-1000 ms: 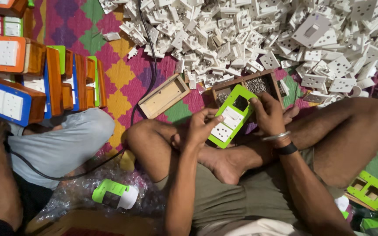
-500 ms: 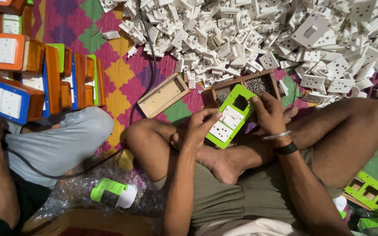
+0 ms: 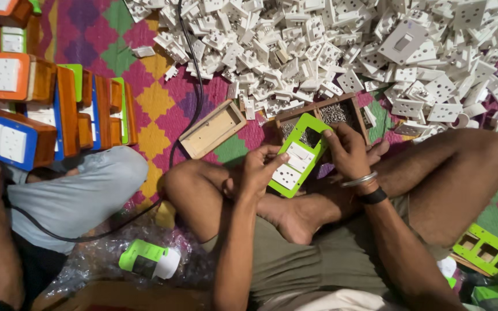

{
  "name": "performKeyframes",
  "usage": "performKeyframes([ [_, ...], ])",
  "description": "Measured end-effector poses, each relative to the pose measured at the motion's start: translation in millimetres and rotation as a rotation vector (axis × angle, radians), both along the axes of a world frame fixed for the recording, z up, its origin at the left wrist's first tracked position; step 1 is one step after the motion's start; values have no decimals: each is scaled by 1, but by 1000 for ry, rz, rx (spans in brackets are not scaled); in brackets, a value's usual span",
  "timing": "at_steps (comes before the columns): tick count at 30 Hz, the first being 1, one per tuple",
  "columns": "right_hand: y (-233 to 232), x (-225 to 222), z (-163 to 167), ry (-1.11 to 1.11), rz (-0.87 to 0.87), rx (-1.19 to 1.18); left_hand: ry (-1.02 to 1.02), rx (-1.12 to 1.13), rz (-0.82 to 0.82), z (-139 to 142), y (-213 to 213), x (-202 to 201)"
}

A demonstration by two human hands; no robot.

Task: The person sits on the floor and assembles electrical switch plates by inserting white plastic inserts into colored frames and securing them with screws. The person handles blue and green frames, repeatedly picking up screws from a wooden box and tightening them into the switch plates.

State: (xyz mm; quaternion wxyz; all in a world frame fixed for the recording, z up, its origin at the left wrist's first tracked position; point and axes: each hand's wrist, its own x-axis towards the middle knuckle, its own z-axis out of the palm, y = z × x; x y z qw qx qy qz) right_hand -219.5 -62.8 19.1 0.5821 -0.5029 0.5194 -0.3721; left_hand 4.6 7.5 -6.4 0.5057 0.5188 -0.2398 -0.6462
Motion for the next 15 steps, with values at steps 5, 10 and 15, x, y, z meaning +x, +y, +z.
performKeyframes([
  [5,-8,0,10,19,-13,21,-36,24,-30,4,-2,-3],
  [10,-1,4,15,44,-31,47,-333,-111,-33,-4,-1,-3],
  [15,0,3,9,81,-7,-90,-337,-156,-29,-2,-3,-4],
])
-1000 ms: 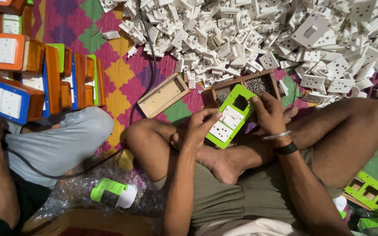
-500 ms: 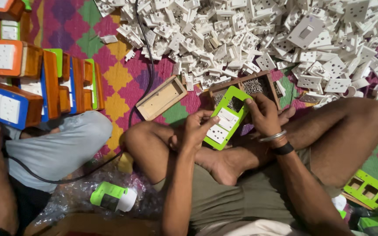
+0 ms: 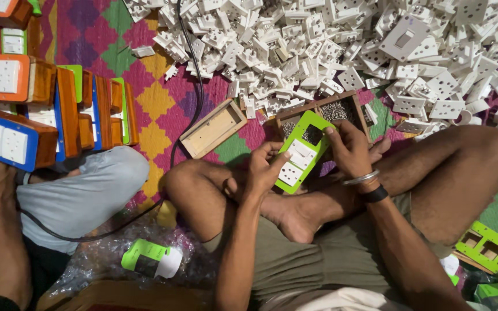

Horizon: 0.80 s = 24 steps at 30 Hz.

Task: The person sits on the floor and assembles electrical switch plates by inserting white plastic inserts into colored frames and securing them with screws. The person handles blue and green frames, repeatedly picking up screws from a wooden box and tightening them into the switch plates.

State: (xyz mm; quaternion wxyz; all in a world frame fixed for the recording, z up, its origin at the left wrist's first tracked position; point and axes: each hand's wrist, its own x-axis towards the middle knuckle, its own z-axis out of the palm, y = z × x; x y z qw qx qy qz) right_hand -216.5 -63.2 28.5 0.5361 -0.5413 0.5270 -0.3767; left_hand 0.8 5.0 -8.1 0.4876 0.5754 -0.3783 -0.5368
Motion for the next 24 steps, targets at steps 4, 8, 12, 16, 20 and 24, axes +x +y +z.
performKeyframes([
  [4,-8,-7,-12,-137,-56,143,-368,-160,0,30,1,-10],
  [8,-21,-18,-19,-141,-85,72,-1005,-541,-268,76,5,-17],
  [12,-25,-26,-12,-151,-116,153,-1008,-444,-506,103,0,-25],
  [16,-24,-22,2,-208,-180,359,-971,-408,-510,103,0,-24],
  [20,-29,-17,5,-178,-63,201,-892,-442,-408,88,8,-23],
  [24,-33,-6,4,-197,46,122,-670,-443,-286,70,8,-20],
])
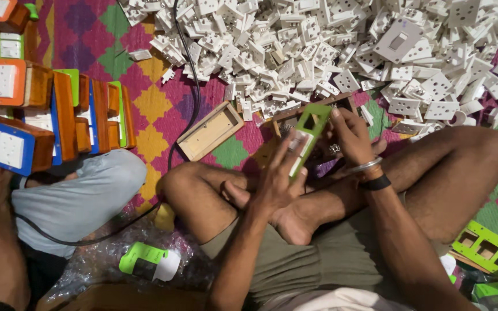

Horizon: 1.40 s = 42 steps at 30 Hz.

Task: The person sits on the floor and assembles electrical switch plates by inserting white plastic inserts into colored frames and securing them with screws. The person handles blue and green frames, repeatedly picking up screws from a wooden box and tightening them into the switch plates.

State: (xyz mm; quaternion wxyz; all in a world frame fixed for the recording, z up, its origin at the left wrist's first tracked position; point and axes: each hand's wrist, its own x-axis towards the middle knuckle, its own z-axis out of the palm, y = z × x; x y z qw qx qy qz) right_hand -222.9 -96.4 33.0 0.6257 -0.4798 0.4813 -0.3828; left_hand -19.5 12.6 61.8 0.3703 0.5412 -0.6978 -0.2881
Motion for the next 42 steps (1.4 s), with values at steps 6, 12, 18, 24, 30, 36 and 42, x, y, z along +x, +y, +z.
performKeyframes([
  [6,29,31,13,782,126,-815,1021,445,174,-21,-6,25],
  [12,42,63,-4,1211,431,-629,1337,512,190,-28,-5,26],
  [18,39,59,-14,1198,423,-584,1342,589,220,-34,-9,22],
  [24,35,42,-5,765,184,-619,1586,623,166,-32,-9,30],
  [30,27,41,-3,-119,-63,238,1689,689,193,-23,0,23],
  [36,29,50,3,-243,-88,348,1642,709,231,-24,2,14],
  [42,32,55,-9,-165,-107,308,1639,675,250,-37,8,21],
])
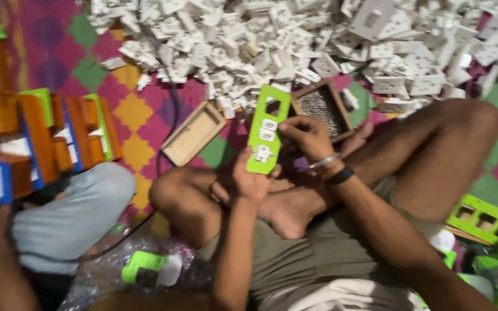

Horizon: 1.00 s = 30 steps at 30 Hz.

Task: The person sits on the floor and assembles electrical switch plates by inserting white plastic inserts into colored frames and securing them with screws. The person handles blue and green frames, repeatedly picking up screws from a wooden box and tightening them into the switch plates.

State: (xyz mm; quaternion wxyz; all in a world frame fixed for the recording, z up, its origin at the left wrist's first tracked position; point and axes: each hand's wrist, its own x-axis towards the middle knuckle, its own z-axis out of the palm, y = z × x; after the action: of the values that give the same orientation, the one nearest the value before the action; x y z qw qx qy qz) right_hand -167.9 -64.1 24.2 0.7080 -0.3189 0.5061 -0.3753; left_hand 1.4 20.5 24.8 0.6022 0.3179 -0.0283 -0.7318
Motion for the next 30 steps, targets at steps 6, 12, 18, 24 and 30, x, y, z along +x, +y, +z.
performKeyframes([
  [6,11,27,-19,215,-6,-279,18,141,-31,0,9,34],
  [12,17,43,8,384,-74,-620,159,26,-39,21,9,48],
  [18,21,36,22,585,-9,-860,156,86,-13,9,8,45],
  [24,8,17,-3,372,96,-596,70,100,-2,-3,11,27],
  [30,0,1,-7,106,170,-164,-35,43,-50,12,5,8],
])
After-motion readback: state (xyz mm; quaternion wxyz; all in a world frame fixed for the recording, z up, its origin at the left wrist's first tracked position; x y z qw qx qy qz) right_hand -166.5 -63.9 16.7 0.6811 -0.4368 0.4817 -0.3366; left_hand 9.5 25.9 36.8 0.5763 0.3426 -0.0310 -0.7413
